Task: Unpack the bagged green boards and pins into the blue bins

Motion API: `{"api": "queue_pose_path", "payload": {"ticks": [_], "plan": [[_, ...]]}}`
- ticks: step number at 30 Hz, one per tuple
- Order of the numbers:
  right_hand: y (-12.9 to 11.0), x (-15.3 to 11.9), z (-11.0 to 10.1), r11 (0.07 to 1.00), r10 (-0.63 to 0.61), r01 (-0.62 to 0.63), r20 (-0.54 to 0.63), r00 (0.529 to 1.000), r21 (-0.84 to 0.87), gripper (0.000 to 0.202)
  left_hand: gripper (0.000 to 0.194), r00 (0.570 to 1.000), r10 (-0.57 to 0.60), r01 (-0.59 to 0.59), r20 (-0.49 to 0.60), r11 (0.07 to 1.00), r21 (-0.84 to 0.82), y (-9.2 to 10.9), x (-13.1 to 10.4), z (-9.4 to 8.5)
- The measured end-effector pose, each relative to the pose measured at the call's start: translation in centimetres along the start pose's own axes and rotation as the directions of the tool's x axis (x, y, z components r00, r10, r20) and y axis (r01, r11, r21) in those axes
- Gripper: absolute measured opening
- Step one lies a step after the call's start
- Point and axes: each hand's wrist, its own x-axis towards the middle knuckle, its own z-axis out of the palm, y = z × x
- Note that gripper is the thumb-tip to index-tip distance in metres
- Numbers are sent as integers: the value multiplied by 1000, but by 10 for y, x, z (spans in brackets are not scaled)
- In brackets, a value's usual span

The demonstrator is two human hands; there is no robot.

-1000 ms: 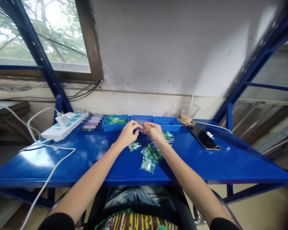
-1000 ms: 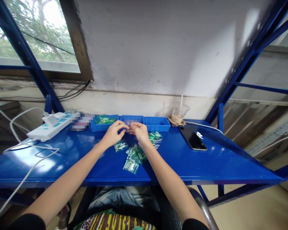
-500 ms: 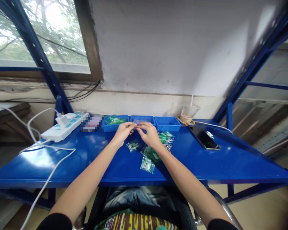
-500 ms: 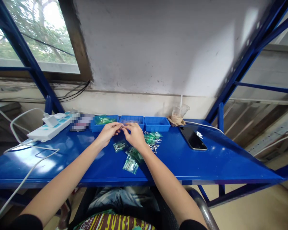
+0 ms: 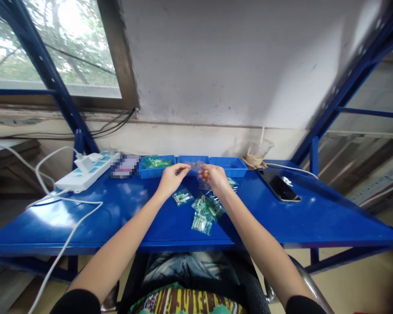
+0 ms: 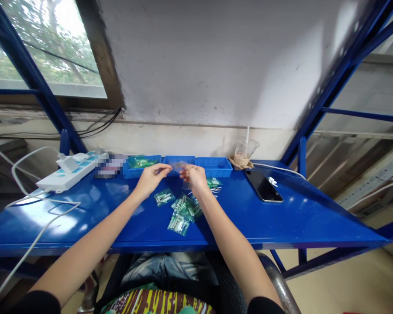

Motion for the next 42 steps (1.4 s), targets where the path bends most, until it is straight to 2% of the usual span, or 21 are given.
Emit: {"api": "queue_pose_path", "payload": {"ticks": [1, 2, 3, 5, 7, 8, 9, 10, 12, 13, 16, 19, 21, 23, 25, 28, 30, 33, 36, 39, 42], "plan": [[-3, 1, -4, 995, -96, 95, -88, 992, -18, 13, 17, 995, -98, 97, 2, 988, -122, 0, 1, -1], [-6, 2, -8, 975, -221, 214, -178, 959, -60, 17, 19, 984, -180, 178, 15, 956, -233, 0, 3, -3], [-11, 3, -13, 929, -369, 345, -264, 891, -135, 21, 20, 970, -242, 239, 32, 915, -326, 1, 4, -4], [-19, 5, -25, 759, -650, 536, -378, 659, -371, 28, 19, 947, -315, 310, 66, 838, -449, 3, 5, -7], [-24, 8, -33, 552, -831, 551, -358, 425, -626, 31, 17, 932, -348, 347, 98, 783, -517, 6, 5, -8], [-24, 9, -34, 455, -883, 513, -295, 364, -728, 30, 16, 927, -358, 361, 115, 762, -538, 7, 4, -8], [-22, 11, -34, 361, -913, 468, -204, 352, -807, 30, 15, 921, -366, 375, 132, 745, -551, 7, 4, -7], [-19, 13, -32, 270, -918, 433, -95, 384, -860, 28, 15, 916, -375, 389, 146, 733, -558, 7, 3, -6], [-9, 14, -23, 122, -848, 416, 124, 516, -901, 25, 13, 907, -387, 408, 165, 718, -563, 6, 3, -5], [-4, 14, -18, 83, -787, 432, 207, 582, -898, 25, 14, 906, -390, 412, 167, 716, -564, 5, 3, -4], [5, 5, -5, 113, -590, 548, 387, 708, -829, 25, 17, 910, -384, 401, 156, 723, -562, 3, 4, -5], [9, -7, -1, 240, -358, 657, 564, 744, -714, 25, 19, 919, -369, 381, 139, 738, -557, 2, 5, -5], [11, -13, -1, 265, -200, 688, 659, 725, -676, 30, 21, 923, -362, 372, 131, 748, -550, 1, 4, -5], [16, -15, -1, 227, -98, 716, 716, 691, -660, 43, 21, 928, -353, 359, 118, 765, -535, 1, 3, -5], [22, -15, 2, 182, -61, 736, 740, 670, -652, 54, 22, 932, -350, 348, 97, 785, -512, 0, 3, -4], [31, -14, 10, 174, -82, 728, 727, 682, -663, 50, 23, 931, -358, 346, 65, 814, -467, -2, 3, -4], [36, -14, 15, 211, -100, 695, 692, 715, -687, 48, 23, 933, -359, 338, 29, 844, -418, -3, 4, -5], [42, -12, 19, 293, -109, 595, 592, 798, -748, 52, 25, 935, -352, 322, -50, 898, -301, -5, 5, -8], [44, -8, 18, 348, -134, 502, 488, 863, -792, 51, 23, 942, -330, 319, -59, 937, -143, -9, 6, -11], [40, -2, 13, 403, -223, 463, 405, 886, -790, 43, 24, 968, -248, 251, -42, 965, 72, -17, 6, -14], [34, 2, 8, 441, -391, 497, 338, 856, -747, 34, 35, 956, -293, 290, -7, 942, 169, -23, 5, -12]]}}
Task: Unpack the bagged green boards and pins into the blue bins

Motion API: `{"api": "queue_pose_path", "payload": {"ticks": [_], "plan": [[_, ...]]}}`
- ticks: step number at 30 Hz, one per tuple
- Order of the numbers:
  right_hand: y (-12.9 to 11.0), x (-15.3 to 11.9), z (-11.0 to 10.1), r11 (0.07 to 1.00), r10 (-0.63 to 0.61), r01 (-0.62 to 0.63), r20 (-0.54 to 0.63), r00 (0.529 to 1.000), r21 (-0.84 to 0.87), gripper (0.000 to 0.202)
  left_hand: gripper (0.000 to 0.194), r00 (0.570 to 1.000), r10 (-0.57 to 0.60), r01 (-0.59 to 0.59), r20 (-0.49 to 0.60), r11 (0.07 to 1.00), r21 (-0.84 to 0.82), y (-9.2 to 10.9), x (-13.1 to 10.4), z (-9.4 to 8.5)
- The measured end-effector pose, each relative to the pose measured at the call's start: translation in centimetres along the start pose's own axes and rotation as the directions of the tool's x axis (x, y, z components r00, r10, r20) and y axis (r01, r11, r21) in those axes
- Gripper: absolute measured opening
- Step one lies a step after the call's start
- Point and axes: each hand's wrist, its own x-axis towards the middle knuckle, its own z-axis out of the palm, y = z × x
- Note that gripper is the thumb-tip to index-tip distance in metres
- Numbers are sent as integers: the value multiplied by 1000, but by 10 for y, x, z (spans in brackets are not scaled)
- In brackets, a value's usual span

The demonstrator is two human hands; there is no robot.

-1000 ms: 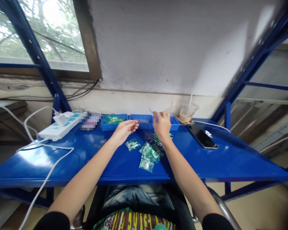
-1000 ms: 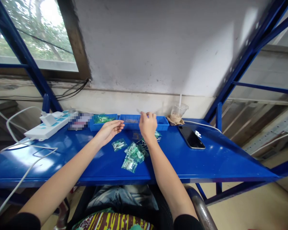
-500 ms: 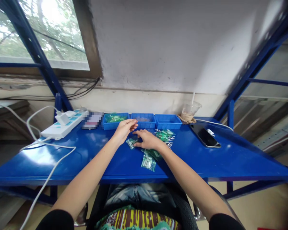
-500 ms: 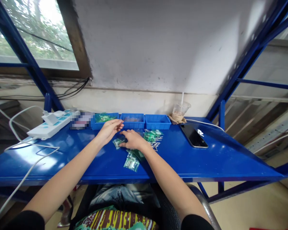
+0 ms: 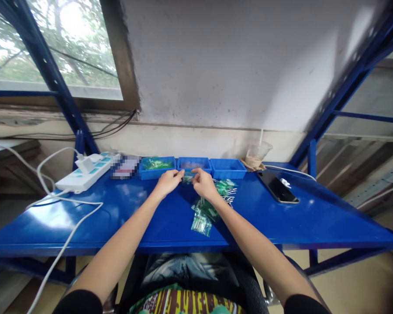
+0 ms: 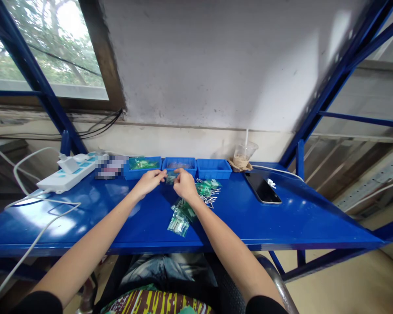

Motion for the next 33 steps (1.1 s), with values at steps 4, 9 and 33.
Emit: {"api": "queue_pose_path", "payload": {"ticks": [4, 9, 33], "plan": [[1, 2, -6, 995, -99, 102, -158, 982, 16, 22, 57, 959, -229, 253, 166, 957, -139, 1, 0, 4], [-10, -3, -9, 973, -223, 229, -155, 962, 18, 19, 67, 863, -398, 479, 309, 841, -252, 11, -1, -1], [4, 8, -11, 857, 254, -218, -14, 967, 467, 24, 31, 926, 279, -283, 255, 959, -21, 16, -10, 3]]}}
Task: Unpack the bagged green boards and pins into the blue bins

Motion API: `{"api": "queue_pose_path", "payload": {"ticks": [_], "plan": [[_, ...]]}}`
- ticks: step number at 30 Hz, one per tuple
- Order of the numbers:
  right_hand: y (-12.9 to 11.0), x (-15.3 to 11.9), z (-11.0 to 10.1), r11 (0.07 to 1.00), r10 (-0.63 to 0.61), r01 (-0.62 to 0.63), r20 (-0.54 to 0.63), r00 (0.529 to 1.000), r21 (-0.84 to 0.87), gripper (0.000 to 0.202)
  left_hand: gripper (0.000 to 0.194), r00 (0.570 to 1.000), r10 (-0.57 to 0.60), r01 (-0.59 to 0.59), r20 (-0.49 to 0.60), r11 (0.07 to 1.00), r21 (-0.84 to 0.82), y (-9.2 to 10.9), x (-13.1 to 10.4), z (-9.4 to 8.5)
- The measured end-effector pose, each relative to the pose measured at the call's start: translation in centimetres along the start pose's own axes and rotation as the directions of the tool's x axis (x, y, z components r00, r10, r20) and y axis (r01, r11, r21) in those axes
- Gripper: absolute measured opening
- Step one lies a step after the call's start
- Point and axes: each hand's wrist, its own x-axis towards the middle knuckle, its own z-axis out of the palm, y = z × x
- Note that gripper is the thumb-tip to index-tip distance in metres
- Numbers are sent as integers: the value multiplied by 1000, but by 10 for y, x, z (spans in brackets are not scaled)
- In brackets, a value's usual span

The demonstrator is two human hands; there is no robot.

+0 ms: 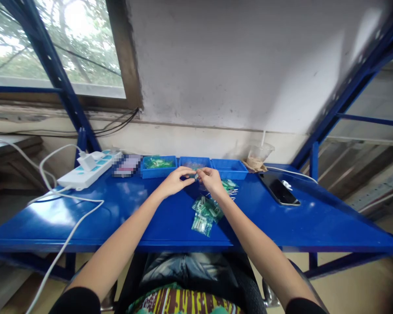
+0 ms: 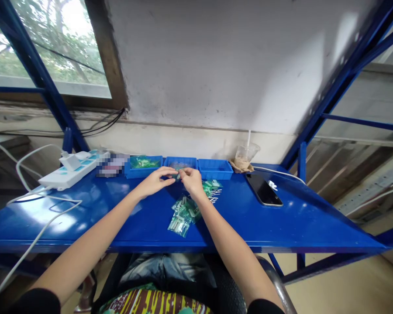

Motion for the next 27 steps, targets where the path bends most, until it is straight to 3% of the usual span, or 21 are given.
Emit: {"api": "queue_pose_path", "payload": {"ticks": [2, 4, 6, 7, 9, 11, 14, 17, 19, 20, 22, 24, 27], "plan": [[-2, -2, -1, 966, -211, 200, -51, 976, -166, 22, 34, 977, -212, 211, 21, 950, -231, 1, 0, -1], [-5, -5, 0, 876, -412, 393, -11, 911, -279, 21, 47, 909, -410, 397, 70, 807, -437, 0, 1, -3], [-7, -9, 2, 799, -528, 522, 68, 847, -299, 23, 52, 850, -514, 482, 112, 675, -559, -2, 2, -5], [-8, -10, 3, 774, -559, 560, 97, 823, -294, 24, 49, 842, -528, 483, 109, 647, -591, -3, 2, -6], [-9, -13, 7, 746, -595, 602, 123, 795, -284, 25, 38, 858, -511, 431, 45, 671, -604, -5, 3, -7], [-9, -14, 10, 756, -590, 593, 106, 801, -275, 24, 29, 901, -426, 325, -86, 792, -517, -5, 3, -6], [-10, -13, 11, 871, -449, 439, 4, 893, -220, 22, 21, 946, -119, 84, -302, 988, -126, -1, 2, -4], [-9, -7, 7, 989, -145, 146, -34, 989, 19, 43, 18, 940, 190, -125, -284, 965, 230, 5, -1, 0], [-8, -3, 4, 988, 27, -27, 6, 1000, 155, 48, 19, 939, 269, -200, -213, 935, 294, 8, -3, 3], [-7, -2, 2, 981, 71, -72, 13, 997, 179, 45, 19, 940, 281, -216, -191, 928, 304, 8, -3, 5], [-6, -1, 0, 991, 45, -42, -21, 999, 129, 36, 19, 953, 248, -186, -174, 932, 312, 7, -3, 6], [-5, -2, -1, 991, -132, 129, -75, 988, -44, 27, 24, 978, 115, -72, -174, 969, 235, 4, -2, 7], [-6, -7, -1, 827, -466, 456, 50, 883, -329, 23, 53, 962, -227, 216, -149, 972, -88, 1, 1, 4]]}}
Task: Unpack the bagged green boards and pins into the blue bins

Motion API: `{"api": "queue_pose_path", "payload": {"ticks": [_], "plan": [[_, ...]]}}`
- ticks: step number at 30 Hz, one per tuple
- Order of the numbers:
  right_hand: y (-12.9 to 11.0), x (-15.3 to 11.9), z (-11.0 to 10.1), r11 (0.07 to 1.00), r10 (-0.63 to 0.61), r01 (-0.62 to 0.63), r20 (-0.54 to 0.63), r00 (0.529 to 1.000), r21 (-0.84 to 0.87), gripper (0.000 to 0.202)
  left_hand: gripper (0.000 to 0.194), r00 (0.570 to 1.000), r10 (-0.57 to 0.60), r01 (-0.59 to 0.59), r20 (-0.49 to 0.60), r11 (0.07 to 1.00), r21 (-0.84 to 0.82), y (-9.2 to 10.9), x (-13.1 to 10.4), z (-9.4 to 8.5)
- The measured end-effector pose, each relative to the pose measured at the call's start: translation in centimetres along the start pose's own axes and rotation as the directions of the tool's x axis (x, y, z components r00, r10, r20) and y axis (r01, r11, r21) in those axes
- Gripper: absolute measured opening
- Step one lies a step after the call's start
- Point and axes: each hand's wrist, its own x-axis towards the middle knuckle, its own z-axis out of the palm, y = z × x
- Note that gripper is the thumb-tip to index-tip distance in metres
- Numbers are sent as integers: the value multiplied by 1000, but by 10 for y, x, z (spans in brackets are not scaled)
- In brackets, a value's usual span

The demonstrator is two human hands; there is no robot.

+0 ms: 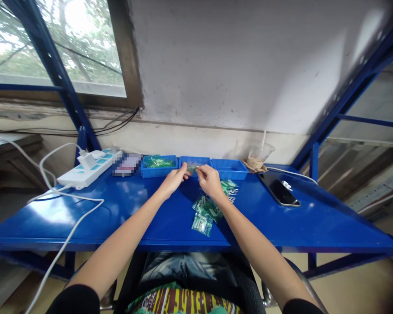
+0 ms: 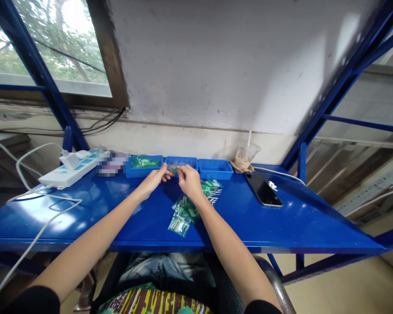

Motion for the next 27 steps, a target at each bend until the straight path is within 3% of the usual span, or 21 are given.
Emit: {"api": "queue_pose_path", "payload": {"ticks": [2, 4, 6, 8, 10, 12, 13, 16, 19, 20, 22, 24, 27], "plan": [[-2, -2, 1, 983, -160, 168, 95, 983, -78, 27, 60, 987, -158, 158, 11, 976, -152, -1, 1, -3], [-4, -4, 3, 968, -215, 232, 160, 963, -96, 29, 53, 986, -166, 166, 13, 973, -161, 0, 2, -6], [-6, -6, 4, 964, -224, 246, 188, 956, -104, 27, 41, 999, -35, 34, -21, 999, -19, 2, 2, -13], [-7, -6, 2, 965, -215, 239, 193, 957, -108, 25, 34, 979, 167, -138, -120, 965, 222, 6, 5, -25], [-8, -5, -3, 970, -197, 216, 166, 966, -109, 24, 31, 889, 352, -199, -293, 873, 444, 8, 11, -44], [-7, -2, -11, 978, -169, 180, 112, 979, -104, 23, 31, 812, 447, -153, -376, 784, 601, 7, 19, -65], [-6, -1, -15, 982, -150, 157, 75, 986, -102, 23, 32, 806, 455, -108, -378, 741, 663, 5, 24, -74], [0, 5, -31, 994, -73, 68, -54, 996, -85, 23, 35, 908, 338, -7, -246, 600, 800, -4, 29, -86], [10, 11, -47, 998, 23, -33, -175, 984, -55, 26, 52, 965, 212, 10, -156, 563, 826, -3, 12, -66], [14, 12, -52, 997, 54, -66, -216, 975, -47, 27, 56, 974, 201, -29, -109, 581, 813, 1, 0, -52], [26, 13, -62, 990, 120, -138, -305, 945, -36, 29, 58, 970, 223, -217, 96, 617, 757, 13, -31, -19], [40, 12, -73, 975, 193, -221, -397, 897, -27, 32, 64, 891, 287, -452, 350, 615, 646, 26, -63, 15], [66, 10, -92, 945, 257, -324, -518, 816, -42, 36, 74, 762, 338, -624, 552, 611, 487, 33, -93, 52]]}}
